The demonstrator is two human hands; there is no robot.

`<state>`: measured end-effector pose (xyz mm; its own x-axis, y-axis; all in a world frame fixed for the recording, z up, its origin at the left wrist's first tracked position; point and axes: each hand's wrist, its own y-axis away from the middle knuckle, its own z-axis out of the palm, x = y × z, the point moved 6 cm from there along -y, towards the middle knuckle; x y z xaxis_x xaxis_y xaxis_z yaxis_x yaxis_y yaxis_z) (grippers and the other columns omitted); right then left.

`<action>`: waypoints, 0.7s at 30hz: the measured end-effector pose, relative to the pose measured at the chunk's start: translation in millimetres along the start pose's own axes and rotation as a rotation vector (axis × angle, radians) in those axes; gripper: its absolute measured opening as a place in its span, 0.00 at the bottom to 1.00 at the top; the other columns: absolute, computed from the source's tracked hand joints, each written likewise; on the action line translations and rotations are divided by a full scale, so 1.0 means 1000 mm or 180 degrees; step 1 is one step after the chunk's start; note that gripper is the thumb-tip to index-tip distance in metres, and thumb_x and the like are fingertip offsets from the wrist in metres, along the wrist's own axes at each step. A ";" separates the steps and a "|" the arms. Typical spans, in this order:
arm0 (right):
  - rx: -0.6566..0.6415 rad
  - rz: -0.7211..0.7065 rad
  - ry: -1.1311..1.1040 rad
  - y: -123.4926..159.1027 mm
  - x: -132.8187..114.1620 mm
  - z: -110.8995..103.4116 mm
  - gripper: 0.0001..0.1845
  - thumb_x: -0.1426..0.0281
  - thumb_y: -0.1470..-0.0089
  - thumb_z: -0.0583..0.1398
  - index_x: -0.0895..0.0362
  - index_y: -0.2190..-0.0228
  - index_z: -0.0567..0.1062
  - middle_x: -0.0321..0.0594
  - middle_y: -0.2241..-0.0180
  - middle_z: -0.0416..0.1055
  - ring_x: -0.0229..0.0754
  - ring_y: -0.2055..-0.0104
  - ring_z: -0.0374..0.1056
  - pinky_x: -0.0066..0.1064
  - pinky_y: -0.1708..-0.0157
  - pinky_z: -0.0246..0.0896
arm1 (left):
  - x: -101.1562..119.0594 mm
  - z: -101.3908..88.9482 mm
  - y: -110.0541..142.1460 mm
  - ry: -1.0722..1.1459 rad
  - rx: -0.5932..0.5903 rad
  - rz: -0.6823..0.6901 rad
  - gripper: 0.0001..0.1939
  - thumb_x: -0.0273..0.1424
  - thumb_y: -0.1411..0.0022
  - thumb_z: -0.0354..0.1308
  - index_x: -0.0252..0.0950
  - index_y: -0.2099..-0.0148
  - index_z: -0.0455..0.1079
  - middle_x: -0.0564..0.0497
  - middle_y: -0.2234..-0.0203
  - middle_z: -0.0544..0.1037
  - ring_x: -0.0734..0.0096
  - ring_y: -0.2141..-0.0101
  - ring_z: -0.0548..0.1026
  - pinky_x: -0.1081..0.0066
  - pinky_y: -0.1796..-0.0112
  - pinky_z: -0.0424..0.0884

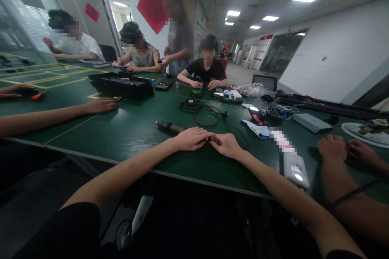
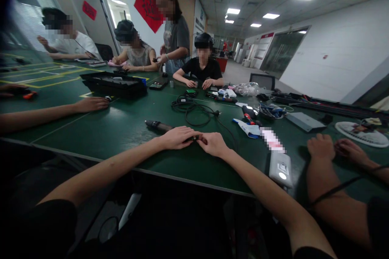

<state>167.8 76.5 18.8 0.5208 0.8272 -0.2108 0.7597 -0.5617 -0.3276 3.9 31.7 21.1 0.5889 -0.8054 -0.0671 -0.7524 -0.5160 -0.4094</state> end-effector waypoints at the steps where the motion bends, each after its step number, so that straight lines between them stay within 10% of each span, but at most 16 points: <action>1: 0.0001 0.0026 -0.0019 0.000 0.000 0.000 0.12 0.63 0.35 0.62 0.57 0.68 0.78 0.39 0.71 0.77 0.39 0.71 0.69 0.29 0.68 0.52 | 0.000 0.000 0.001 0.0025 0.0023 0.0010 0.29 0.31 0.27 0.53 0.38 0.28 0.54 0.43 0.47 0.76 0.60 0.49 0.76 0.62 0.48 0.71; 21: 0.0024 0.0140 -0.0214 0.002 0.001 0.003 0.10 0.63 0.34 0.62 0.55 0.59 0.81 0.40 0.66 0.79 0.40 0.68 0.70 0.29 0.67 0.54 | 0.005 -0.002 -0.003 -0.0219 -0.0004 0.0087 0.29 0.33 0.26 0.53 0.37 0.27 0.55 0.40 0.45 0.75 0.56 0.43 0.71 0.57 0.42 0.67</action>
<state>168.5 75.8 14.7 0.5262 0.8007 -0.2865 0.7336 -0.5978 -0.3233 8.8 28.2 23.6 0.5869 -0.7973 -0.1408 -0.7689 -0.4944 -0.4053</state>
